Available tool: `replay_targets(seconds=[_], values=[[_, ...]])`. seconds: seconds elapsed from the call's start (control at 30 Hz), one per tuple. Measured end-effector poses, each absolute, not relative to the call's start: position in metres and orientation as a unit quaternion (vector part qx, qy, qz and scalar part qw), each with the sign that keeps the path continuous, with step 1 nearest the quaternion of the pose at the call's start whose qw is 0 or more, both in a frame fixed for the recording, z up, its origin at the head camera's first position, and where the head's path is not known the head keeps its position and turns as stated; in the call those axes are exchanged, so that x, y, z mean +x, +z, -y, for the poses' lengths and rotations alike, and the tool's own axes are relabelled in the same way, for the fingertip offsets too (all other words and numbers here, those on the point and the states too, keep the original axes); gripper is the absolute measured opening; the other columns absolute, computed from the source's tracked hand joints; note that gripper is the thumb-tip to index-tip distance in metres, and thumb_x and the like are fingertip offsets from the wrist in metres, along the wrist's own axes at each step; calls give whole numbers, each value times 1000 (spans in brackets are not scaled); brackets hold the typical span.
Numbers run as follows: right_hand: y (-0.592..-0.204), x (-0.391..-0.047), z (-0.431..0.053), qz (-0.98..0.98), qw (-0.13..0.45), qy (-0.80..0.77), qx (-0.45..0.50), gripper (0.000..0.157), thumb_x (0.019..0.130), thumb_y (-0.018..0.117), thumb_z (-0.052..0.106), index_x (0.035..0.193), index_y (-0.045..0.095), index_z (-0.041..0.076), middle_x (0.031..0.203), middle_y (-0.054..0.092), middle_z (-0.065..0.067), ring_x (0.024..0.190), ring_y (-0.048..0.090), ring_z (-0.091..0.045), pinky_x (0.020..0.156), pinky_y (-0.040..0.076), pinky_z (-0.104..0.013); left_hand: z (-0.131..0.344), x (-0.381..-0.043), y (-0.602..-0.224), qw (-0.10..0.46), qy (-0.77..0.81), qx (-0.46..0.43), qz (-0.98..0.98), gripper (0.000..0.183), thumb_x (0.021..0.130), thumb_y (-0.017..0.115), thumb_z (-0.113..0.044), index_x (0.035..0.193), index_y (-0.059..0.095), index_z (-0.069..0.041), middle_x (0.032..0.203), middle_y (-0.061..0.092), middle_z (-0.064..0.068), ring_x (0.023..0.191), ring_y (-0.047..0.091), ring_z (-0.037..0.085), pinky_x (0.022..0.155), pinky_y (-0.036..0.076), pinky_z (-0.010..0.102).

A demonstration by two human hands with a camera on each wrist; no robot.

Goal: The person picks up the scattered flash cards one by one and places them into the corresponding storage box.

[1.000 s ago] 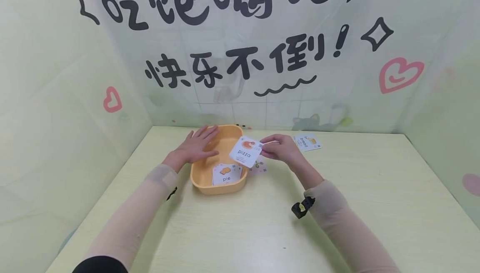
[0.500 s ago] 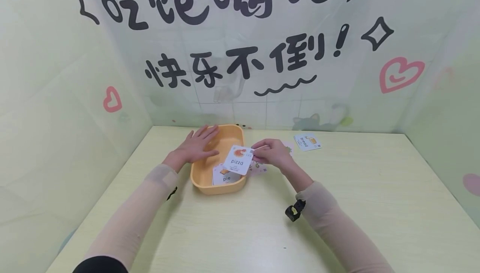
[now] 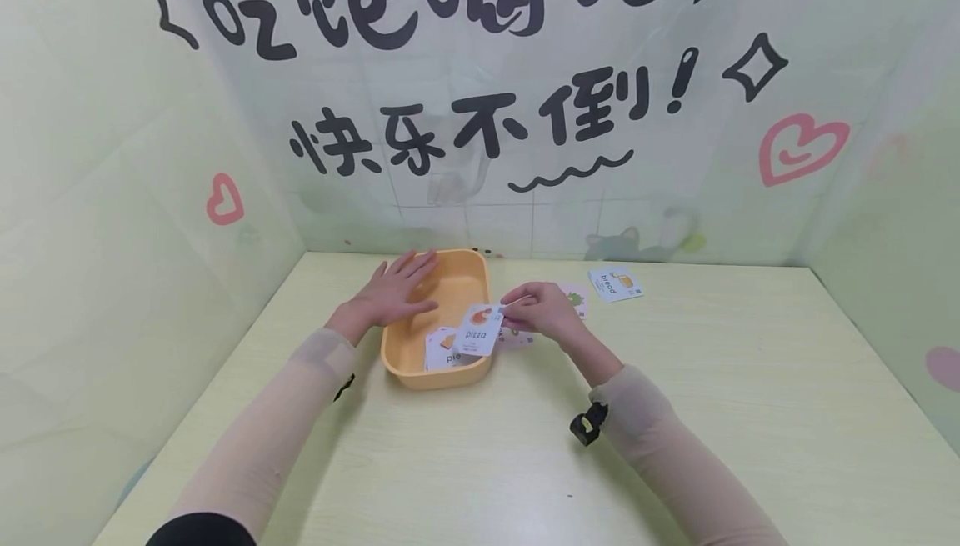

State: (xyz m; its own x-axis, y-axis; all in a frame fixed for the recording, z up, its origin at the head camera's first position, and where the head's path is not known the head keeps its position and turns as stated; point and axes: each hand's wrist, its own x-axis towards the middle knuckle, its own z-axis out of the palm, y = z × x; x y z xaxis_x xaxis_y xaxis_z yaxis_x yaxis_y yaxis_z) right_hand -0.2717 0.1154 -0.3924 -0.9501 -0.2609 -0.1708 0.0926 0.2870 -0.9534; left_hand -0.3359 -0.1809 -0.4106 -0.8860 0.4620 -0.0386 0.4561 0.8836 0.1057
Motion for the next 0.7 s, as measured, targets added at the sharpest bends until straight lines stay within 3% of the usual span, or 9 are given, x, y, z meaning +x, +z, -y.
replay_targets(seconds=[0.13,0.3,0.7], values=[[-393,-271,-115,-792,153,-589,-55,27,96,62,4,120,62,-8,107,75,-21,87,76,-17,88,60,-38,181,-336,-412,32,45,235,-970,82,98,49,-56,162,14,-19,170,7,-1,157,4,33,121,10,69],[-395,-270,-116,-787,159,-593,-59,29,96,63,4,121,61,-10,102,76,-18,82,74,-10,89,59,-39,181,-336,-413,32,46,234,-971,82,98,49,-56,162,14,-20,170,7,-2,157,4,32,121,10,68],[-398,-270,-126,-798,158,-579,-55,34,97,62,6,126,57,-12,107,75,-19,86,74,-11,92,57,-41,180,-333,-408,38,52,230,-971,81,97,50,-54,161,15,-19,170,7,-1,157,3,33,121,9,69]])
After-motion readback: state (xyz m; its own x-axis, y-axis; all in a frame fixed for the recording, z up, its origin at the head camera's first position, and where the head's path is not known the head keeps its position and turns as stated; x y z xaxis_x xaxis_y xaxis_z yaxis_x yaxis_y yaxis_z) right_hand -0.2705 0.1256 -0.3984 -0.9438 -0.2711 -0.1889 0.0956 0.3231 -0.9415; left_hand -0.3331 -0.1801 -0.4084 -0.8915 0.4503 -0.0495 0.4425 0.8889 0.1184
